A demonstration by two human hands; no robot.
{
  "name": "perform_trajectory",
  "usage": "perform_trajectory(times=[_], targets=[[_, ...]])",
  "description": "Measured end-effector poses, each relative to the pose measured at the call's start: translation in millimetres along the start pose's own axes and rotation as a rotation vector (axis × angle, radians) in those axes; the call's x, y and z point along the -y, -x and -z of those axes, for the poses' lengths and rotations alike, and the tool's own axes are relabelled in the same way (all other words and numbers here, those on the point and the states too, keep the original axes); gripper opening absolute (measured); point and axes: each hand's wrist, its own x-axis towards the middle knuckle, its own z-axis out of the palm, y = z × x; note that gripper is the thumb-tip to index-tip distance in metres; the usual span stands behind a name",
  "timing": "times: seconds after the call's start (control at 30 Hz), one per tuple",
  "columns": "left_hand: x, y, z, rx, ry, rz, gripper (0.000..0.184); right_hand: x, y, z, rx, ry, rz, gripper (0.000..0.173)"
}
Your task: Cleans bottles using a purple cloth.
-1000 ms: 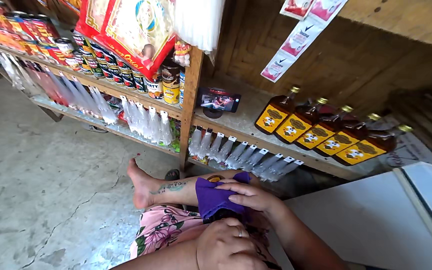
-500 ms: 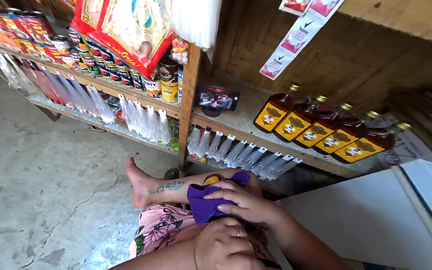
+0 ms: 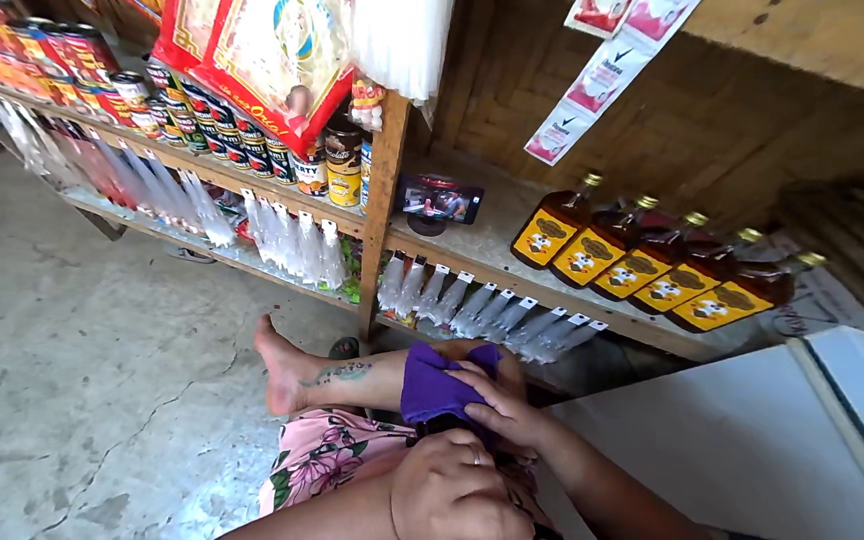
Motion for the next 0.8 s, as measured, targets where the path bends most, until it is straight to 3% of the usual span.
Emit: perform_trajectory(times=[0.2,0.57,0.67,0.8], targets=[[-1.5,-1.7,-1.8,0.018,0.006,0.016,0.028,15.6,-22.1,8.1,0.116,0.039,0.002,0.042],[-2.4,2.6,-7.5,0.110,0.002,-0.039,0.028,39.2,-82.9,5.9,0.639,0.257,-0.130,0.035],[-1.8,2.7,-6.9,0.102,0.006,-0.047,0.029,40.2,-85.1,3.8,0.643,0.268,-0.139,0.034],[-3.6,3.4,-6.8,0.115,-0.009,-0.047,0.032,30.7,-70.2,3.1,0.480,0.204,-0.044,0.032]])
